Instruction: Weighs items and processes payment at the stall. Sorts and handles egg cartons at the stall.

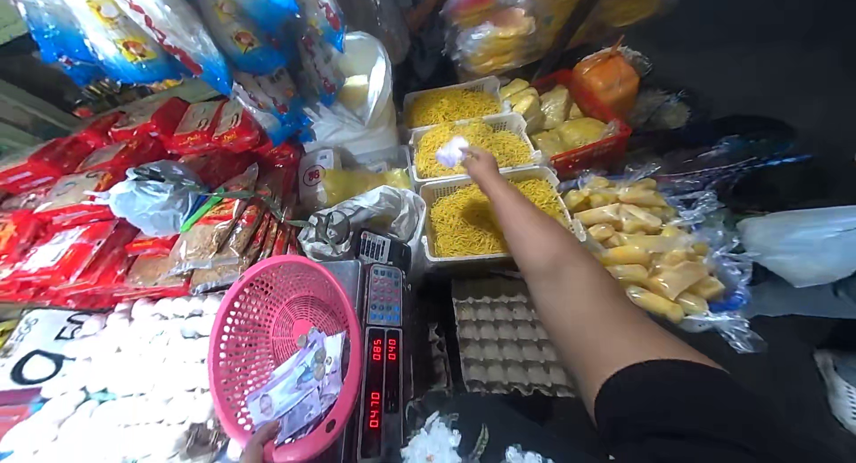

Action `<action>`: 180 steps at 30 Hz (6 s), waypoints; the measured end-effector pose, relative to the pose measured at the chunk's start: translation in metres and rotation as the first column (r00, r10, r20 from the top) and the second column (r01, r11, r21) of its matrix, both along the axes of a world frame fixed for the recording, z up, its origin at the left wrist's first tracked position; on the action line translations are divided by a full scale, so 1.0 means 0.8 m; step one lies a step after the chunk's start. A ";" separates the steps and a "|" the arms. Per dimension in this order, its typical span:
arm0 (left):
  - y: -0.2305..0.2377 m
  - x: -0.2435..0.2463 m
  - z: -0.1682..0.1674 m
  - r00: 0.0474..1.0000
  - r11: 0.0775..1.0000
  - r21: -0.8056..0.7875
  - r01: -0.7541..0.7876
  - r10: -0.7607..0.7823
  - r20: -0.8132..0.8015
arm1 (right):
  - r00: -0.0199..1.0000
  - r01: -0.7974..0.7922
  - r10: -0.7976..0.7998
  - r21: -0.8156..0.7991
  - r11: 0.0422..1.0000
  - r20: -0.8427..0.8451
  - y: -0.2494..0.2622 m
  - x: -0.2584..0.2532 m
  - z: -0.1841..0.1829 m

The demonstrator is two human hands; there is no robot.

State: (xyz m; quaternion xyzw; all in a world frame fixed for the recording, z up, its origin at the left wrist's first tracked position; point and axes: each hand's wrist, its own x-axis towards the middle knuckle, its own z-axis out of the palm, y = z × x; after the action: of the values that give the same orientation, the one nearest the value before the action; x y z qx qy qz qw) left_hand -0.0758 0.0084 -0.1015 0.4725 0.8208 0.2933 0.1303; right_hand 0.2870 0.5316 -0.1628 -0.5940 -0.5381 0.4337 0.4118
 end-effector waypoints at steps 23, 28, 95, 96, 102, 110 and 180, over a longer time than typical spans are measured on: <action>0.142 -0.040 0.074 0.790 0.828 -0.098 0.552 -0.557 -0.256 | 0.917 -0.265 0.192 0.173 0.949 0.349 -0.329 -0.023 -0.050; 0.169 -0.022 0.050 0.480 0.341 -0.564 0.752 -0.870 0.114 | 0.905 -0.335 0.267 0.168 0.927 0.330 -0.384 -0.016 -0.052; 0.138 -0.091 0.135 0.905 0.764 -0.571 -0.300 0.039 -0.424 | 0.839 -0.521 0.425 0.275 0.808 0.341 -0.437 -0.029 -0.064; 0.138 -0.089 0.140 0.902 0.812 -0.503 -0.295 0.063 -0.427 | 0.838 -0.523 0.427 0.275 0.807 0.340 -0.437 -0.032 -0.062; 0.162 -0.095 0.138 0.923 1.000 -0.016 -0.008 0.001 -0.386 | 0.815 -0.572 0.490 0.293 0.766 0.309 -0.433 -0.058 -0.056; 0.172 -0.061 0.064 0.769 0.744 -0.405 0.531 -0.624 -0.137 | 0.810 -0.578 0.506 0.266 0.771 0.295 -0.437 -0.064 -0.056; 0.174 -0.078 0.028 0.759 0.590 -0.651 0.477 -0.650 -0.033 | 0.886 -0.412 0.363 0.128 0.902 0.289 -0.383 -0.023 -0.031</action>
State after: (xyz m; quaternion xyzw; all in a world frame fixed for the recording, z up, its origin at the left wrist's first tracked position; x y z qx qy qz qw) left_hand -0.1380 0.1473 -0.0791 0.6766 0.6841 -0.1099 0.2493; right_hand 0.2682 0.2252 -0.1875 -0.4844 -0.7333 0.3740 0.2964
